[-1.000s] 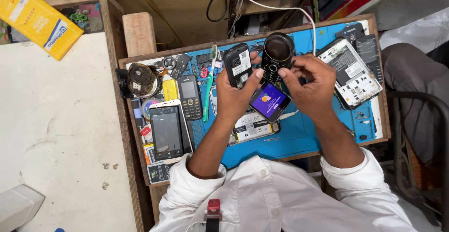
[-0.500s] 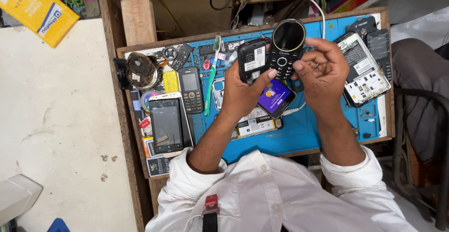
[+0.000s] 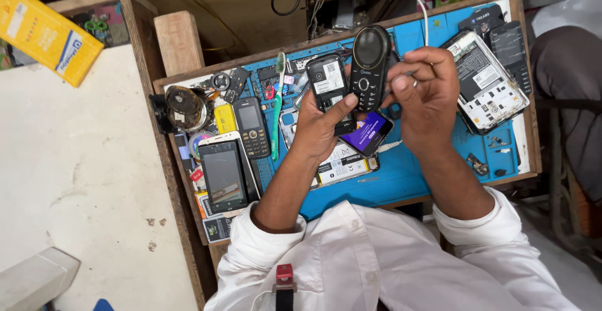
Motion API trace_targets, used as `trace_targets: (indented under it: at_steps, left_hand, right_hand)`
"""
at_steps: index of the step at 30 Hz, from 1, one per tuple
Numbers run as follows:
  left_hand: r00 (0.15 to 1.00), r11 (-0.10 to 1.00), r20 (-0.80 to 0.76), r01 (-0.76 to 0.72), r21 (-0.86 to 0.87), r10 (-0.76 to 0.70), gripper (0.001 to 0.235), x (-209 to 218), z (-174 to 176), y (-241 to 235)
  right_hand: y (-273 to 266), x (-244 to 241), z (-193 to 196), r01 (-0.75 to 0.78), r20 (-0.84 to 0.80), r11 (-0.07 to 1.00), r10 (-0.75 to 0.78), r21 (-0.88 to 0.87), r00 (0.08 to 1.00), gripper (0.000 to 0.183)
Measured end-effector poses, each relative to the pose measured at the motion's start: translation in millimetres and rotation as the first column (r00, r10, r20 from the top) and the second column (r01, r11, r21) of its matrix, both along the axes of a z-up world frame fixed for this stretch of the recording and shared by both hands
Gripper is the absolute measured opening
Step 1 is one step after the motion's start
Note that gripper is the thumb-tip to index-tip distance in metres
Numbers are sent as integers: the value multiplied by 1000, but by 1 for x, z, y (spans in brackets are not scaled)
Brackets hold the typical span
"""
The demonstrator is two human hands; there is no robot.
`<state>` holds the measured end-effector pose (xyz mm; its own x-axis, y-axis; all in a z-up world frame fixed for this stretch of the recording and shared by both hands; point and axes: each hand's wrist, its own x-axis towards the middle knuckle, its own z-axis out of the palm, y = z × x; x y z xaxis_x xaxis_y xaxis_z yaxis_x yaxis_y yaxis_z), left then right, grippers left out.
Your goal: The person disassembles a black feature phone, removes the back cover and battery, and then reassembles it. The person also handles a white smartphone and a black smartphone, moving them on the workbench.
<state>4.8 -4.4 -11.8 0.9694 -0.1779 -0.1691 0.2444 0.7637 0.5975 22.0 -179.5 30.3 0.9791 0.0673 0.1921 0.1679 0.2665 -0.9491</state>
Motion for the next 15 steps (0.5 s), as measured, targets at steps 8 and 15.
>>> trace_targets:
  at_steps: [8, 15]
  left_hand:
    - [997, 977, -35, 56, -204, -64, 51, -7, -19, -6]
    - [995, 974, -45, 78, -213, -89, 55, -9, -25, -5]
  right_hand:
    - [7, -20, 10, 22, 184, 986, 9, -167, 983, 17]
    - [9, -20, 23, 70, 288, 944, 28, -323, 957, 16]
